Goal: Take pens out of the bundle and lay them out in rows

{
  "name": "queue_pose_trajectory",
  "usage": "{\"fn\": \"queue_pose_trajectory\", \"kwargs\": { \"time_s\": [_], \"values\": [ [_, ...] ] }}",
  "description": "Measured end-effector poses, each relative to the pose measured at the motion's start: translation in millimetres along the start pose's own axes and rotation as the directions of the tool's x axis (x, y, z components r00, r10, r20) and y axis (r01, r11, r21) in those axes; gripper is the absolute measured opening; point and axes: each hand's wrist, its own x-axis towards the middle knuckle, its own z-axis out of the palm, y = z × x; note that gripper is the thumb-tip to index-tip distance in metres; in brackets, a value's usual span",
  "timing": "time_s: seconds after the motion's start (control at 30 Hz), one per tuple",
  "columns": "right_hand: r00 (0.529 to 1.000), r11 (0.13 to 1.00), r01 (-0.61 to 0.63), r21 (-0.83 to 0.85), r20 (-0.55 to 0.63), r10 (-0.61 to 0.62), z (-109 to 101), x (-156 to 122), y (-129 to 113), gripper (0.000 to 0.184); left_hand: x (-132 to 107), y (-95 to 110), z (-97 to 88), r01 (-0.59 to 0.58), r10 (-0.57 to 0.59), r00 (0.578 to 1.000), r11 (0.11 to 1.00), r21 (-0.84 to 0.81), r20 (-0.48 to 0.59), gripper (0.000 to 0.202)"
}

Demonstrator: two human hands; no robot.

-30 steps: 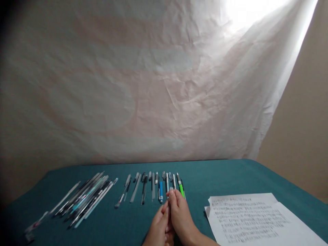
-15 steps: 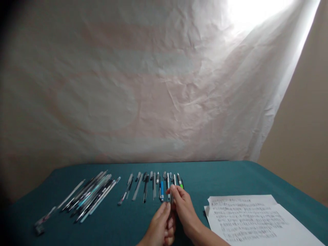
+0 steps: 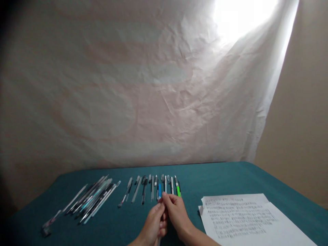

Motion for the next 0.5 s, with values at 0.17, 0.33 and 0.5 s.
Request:
{"fn": "queue_pose_trajectory", "kwargs": {
  "time_s": [0.17,0.33,0.5],
  "values": [
    [0.994,0.997,0.07,-0.046,-0.077,-0.073,-4.5,2.7,3.7,0.047,6.1,-5.0,11.0,0.009,-0.009,0.999,1.0,0.016,-0.052,0.057],
    [0.99,0.994,0.069,-0.085,-0.117,-0.079,-7.8,4.1,4.1,0.048,12.0,-10.3,14.8,0.009,-0.009,0.997,1.0,-0.003,-0.073,0.066],
    [0.976,0.979,0.136,-0.153,-0.147,-0.159,-3.1,1.6,-2.3,0.048,11.4,-12.5,14.3,-0.028,0.028,0.998,1.0,0.008,-0.053,0.064]
  ]
}}
